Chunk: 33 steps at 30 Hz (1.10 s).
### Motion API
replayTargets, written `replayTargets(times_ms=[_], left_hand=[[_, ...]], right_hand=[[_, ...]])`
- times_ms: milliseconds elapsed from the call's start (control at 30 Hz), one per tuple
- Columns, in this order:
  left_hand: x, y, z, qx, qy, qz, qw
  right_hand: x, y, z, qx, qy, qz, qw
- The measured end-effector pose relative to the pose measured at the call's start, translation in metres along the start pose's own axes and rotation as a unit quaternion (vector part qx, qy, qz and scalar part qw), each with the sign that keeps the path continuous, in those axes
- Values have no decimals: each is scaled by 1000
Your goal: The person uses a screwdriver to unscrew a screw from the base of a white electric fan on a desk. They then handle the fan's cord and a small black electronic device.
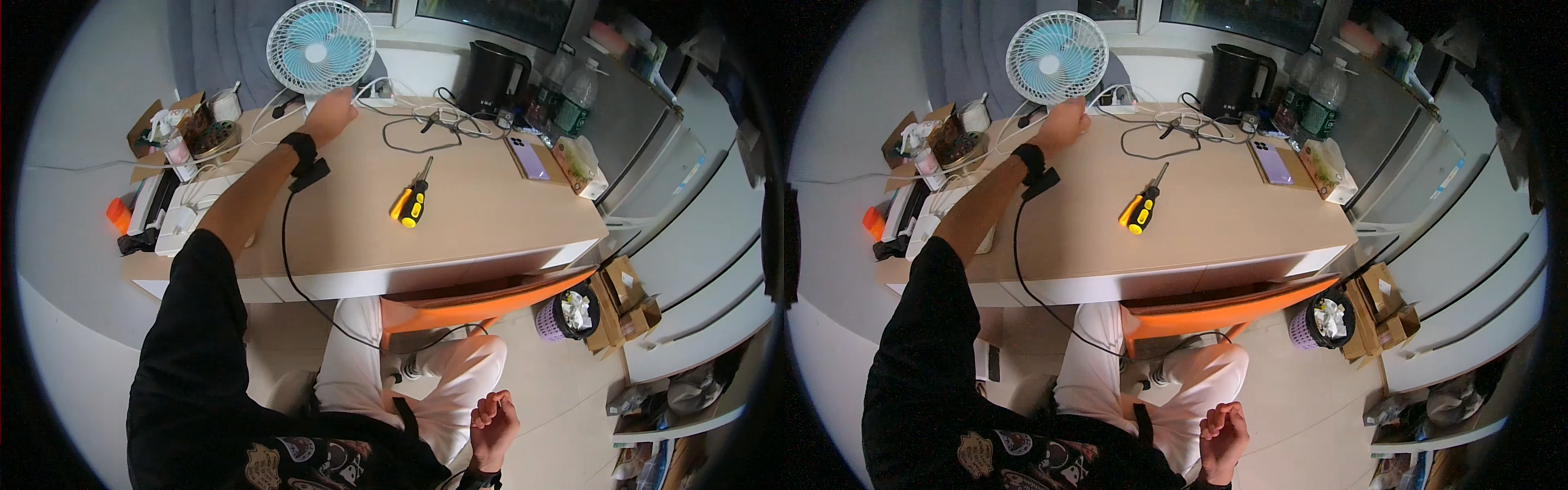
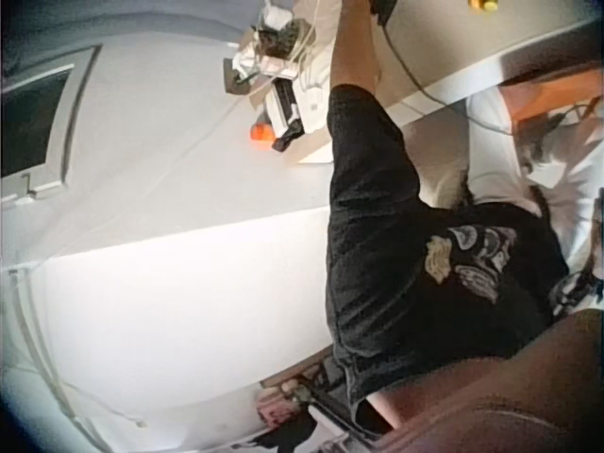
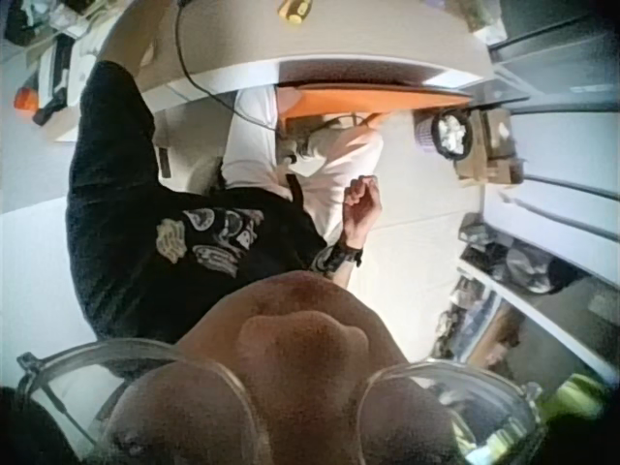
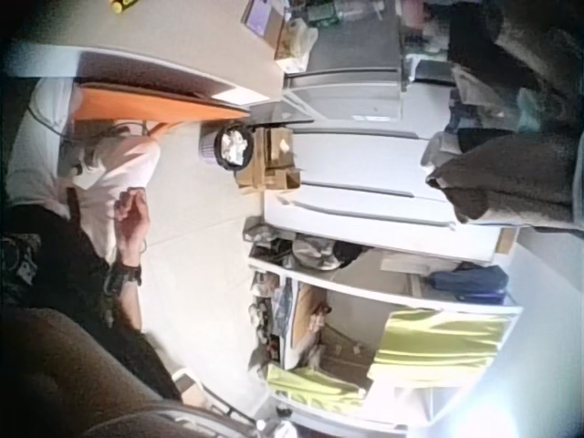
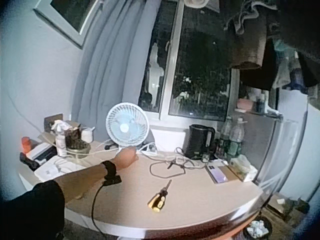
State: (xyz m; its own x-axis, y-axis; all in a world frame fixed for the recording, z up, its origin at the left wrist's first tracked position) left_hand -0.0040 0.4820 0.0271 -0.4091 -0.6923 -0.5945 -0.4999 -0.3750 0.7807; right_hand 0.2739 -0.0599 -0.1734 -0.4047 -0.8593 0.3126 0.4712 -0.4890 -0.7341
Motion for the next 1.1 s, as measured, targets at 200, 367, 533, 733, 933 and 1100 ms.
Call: replayTargets(times_ms=[200, 367, 533, 733, 933, 1100], left_hand=[[22, -46, 52, -264, -62, 233, 934], [27, -40, 81, -278, 49, 240, 929], [35, -23, 78, -270, 68, 278, 919], [81, 12, 11, -50, -54, 221, 973], [197, 38, -128, 39, -58, 344, 936], [254, 40, -134, -41, -114, 184, 975]], right_hand=[[-4, 3, -3, -5, -6, -11, 1000], [-5, -1, 0, 9, 4, -20, 1000], [1, -3, 1, 13, 7, -8, 1000], [5, -6, -11, -2, -21, 1, 1000], [17, 3, -7, -5, -12, 18, 1000], [17, 4, -12, 13, -36, 54, 998]])
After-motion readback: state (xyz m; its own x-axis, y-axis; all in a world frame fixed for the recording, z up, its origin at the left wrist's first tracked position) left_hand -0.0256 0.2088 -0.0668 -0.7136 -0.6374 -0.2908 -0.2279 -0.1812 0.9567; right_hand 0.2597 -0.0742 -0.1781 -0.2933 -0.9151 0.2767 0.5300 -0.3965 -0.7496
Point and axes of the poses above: each hand's wrist, its own x-axis away from the middle knuckle, its own y-axis out of the back of the hand, z = x × y, the point moved 6 cm from there along -x, towards the middle knuckle, and after that the axes turned 3 degrees about x, right-handed, at the moved point
